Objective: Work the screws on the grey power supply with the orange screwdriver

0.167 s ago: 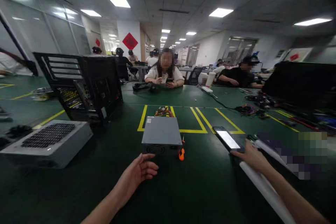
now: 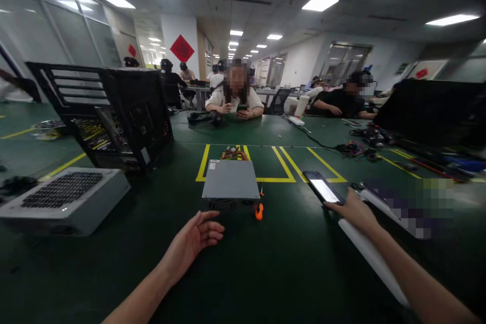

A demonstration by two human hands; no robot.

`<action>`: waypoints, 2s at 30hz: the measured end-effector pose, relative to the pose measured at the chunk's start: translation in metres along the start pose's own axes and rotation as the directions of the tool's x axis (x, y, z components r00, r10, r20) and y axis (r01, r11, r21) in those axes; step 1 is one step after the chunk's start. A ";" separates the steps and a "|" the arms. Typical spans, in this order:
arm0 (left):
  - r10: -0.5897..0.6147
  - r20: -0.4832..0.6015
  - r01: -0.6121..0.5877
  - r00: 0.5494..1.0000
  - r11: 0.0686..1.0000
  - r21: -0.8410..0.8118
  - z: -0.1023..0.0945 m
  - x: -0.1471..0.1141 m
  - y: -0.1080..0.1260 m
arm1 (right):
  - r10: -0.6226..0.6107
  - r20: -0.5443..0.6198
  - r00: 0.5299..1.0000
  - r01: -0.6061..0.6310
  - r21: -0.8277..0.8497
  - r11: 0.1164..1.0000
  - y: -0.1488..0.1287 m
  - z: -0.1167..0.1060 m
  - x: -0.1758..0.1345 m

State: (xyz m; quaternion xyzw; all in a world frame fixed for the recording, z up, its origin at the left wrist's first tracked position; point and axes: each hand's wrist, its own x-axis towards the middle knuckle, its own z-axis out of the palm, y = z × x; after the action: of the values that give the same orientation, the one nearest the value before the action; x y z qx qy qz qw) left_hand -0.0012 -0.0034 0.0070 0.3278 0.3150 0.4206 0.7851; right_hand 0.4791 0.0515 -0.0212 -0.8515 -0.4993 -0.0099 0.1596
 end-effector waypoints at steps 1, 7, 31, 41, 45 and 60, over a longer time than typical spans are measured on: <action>-0.009 0.000 0.009 1.000 1.000 -0.001 0.000 -0.001 0.000 | -0.003 0.018 1.000 0.003 -0.009 1.000 -0.001 0.000 -0.001; -0.042 0.010 0.042 0.999 0.999 -0.001 -0.003 -0.001 -0.003 | 0.004 0.087 0.996 -0.001 -0.035 0.999 -0.003 -0.012 -0.026; 0.035 -0.244 0.002 0.969 0.988 0.152 -0.003 0.004 -0.005 | -0.044 0.183 0.982 0.045 -0.001 0.999 -0.025 -0.057 -0.076; 0.373 -0.384 -0.217 0.844 0.894 0.391 -0.014 0.007 0.000 | -0.568 0.343 0.748 0.433 0.396 0.810 -0.172 -0.023 -0.116; 0.373 -0.393 -0.199 0.840 0.887 0.418 -0.016 0.006 0.001 | -0.598 0.329 0.731 0.452 0.422 0.786 -0.185 -0.019 -0.124; 0.355 -0.435 -0.107 0.828 0.860 0.499 -0.011 0.033 0.007 | -0.492 0.210 0.845 0.294 0.588 0.754 -0.170 0.000 -0.132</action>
State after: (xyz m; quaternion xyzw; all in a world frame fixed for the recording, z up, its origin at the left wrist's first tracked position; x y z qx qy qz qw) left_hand 0.0021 0.0314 -0.0009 0.4144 0.5579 0.5015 0.5153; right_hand 0.2677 0.0168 0.0001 -0.6334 -0.6723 0.2478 0.2922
